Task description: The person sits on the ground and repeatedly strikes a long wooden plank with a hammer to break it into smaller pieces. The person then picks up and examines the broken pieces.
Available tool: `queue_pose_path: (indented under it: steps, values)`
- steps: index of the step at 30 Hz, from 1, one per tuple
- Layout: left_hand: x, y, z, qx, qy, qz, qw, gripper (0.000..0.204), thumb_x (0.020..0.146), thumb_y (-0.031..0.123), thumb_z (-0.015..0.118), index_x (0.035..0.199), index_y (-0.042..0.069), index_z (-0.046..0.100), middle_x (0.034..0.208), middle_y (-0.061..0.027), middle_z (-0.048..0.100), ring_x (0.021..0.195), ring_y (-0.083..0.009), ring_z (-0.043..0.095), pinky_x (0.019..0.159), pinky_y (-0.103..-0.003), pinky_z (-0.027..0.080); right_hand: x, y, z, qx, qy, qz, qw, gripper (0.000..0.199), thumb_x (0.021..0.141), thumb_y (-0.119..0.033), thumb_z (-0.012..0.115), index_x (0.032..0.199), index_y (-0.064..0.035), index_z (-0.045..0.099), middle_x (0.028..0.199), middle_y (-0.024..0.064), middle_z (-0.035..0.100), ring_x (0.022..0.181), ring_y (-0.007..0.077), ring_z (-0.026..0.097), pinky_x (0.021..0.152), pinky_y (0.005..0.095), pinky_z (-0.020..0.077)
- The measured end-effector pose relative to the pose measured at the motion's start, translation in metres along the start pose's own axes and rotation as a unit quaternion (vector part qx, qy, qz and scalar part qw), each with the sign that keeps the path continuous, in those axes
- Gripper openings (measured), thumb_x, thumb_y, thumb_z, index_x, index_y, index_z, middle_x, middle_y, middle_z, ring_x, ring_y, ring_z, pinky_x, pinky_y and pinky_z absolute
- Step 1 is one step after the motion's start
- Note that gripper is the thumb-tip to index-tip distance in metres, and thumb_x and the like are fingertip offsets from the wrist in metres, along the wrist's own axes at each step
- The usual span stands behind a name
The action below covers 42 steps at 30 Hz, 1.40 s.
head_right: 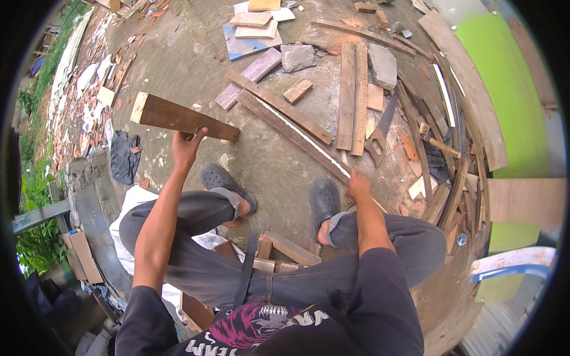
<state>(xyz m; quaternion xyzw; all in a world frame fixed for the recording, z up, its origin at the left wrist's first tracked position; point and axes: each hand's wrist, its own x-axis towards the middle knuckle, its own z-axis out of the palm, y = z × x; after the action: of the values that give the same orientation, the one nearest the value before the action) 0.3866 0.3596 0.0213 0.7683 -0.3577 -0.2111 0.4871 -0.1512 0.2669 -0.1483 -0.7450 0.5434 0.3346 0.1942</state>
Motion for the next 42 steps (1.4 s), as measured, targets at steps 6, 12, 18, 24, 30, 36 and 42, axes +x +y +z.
queue_pose_path:
  steps: [6,12,18,24,30,36,42]
  values:
    - [-0.006,-0.006,0.013,0.025,0.030,-0.028,0.999,0.042,0.083,0.019,0.080,0.113,-0.003,0.060,0.105,-0.0139,0.072,0.097,-0.0213,0.070,0.086,-0.033,0.054,0.010,0.009,0.012,0.069,0.053,-0.060,0.994,0.072,0.074,-0.013,0.072,0.135,-0.0043,0.036,0.125,0.0217,0.054,0.118,0.0403,0.053,0.097,0.0510,0.0463]
    - [0.006,-0.013,0.009,0.087,0.093,-0.007,0.992,0.044,0.082,0.021,0.080,0.114,-0.002,0.060,0.101,-0.0144,0.074,0.093,-0.0244,0.072,0.081,-0.034,0.056,0.007,0.007,0.005,0.160,0.140,-0.125,0.969,0.077,0.071,-0.011,0.072,0.138,-0.0028,0.035,0.130,0.0235,0.048,0.125,0.0419,0.046,0.103,0.0541,0.0379]
    - [0.031,-0.036,-0.028,0.035,0.102,0.009,0.994,0.047,0.082,0.026,0.079,0.116,0.000,0.060,0.105,-0.0132,0.072,0.097,-0.0232,0.071,0.082,-0.035,0.055,0.001,-0.021,-0.017,0.200,0.186,-0.135,0.952,0.078,0.069,-0.008,0.070,0.139,-0.0030,0.037,0.134,0.0227,0.047,0.129,0.0416,0.043,0.107,0.0557,0.0300]
    - [0.064,-0.059,-0.059,0.044,0.083,-0.027,0.995,0.050,0.082,0.028,0.079,0.118,-0.001,0.059,0.105,-0.0138,0.071,0.097,-0.0232,0.068,0.085,-0.035,0.053,-0.004,-0.075,-0.041,0.175,0.153,-0.190,0.954,0.077,0.070,-0.010,0.067,0.140,-0.0020,0.036,0.134,0.0240,0.047,0.130,0.0413,0.041,0.105,0.0560,0.0310]
    - [0.074,-0.079,-0.078,-0.017,0.077,-0.042,0.996,0.056,0.081,0.031,0.079,0.121,-0.001,0.057,0.114,-0.0149,0.068,0.105,-0.0253,0.065,0.091,-0.037,0.050,-0.005,-0.106,-0.069,0.153,0.151,-0.181,0.960,0.078,0.068,-0.007,0.066,0.141,-0.0034,0.037,0.136,0.0221,0.047,0.130,0.0413,0.041,0.107,0.0554,0.0301]
    - [0.058,-0.071,-0.050,-0.019,0.131,-0.055,0.990,0.061,0.080,0.031,0.082,0.124,0.000,0.054,0.118,-0.0168,0.065,0.107,-0.0256,0.064,0.093,-0.037,0.049,0.019,-0.106,-0.066,0.130,0.165,-0.131,0.969,0.082,0.066,-0.001,0.071,0.141,-0.0080,0.038,0.141,0.0165,0.045,0.135,0.0381,0.038,0.110,0.0571,0.0271]
    - [0.044,-0.077,-0.048,-0.044,0.080,0.000,0.996,0.052,0.086,0.021,0.078,0.127,0.002,0.051,0.119,-0.0145,0.062,0.108,-0.0237,0.061,0.093,-0.034,0.048,0.031,-0.127,-0.029,0.108,0.176,-0.009,0.978,0.049,0.091,-0.011,0.049,0.140,-0.0097,0.046,0.141,0.0159,0.044,0.132,0.0331,0.041,0.102,0.0566,0.0355]
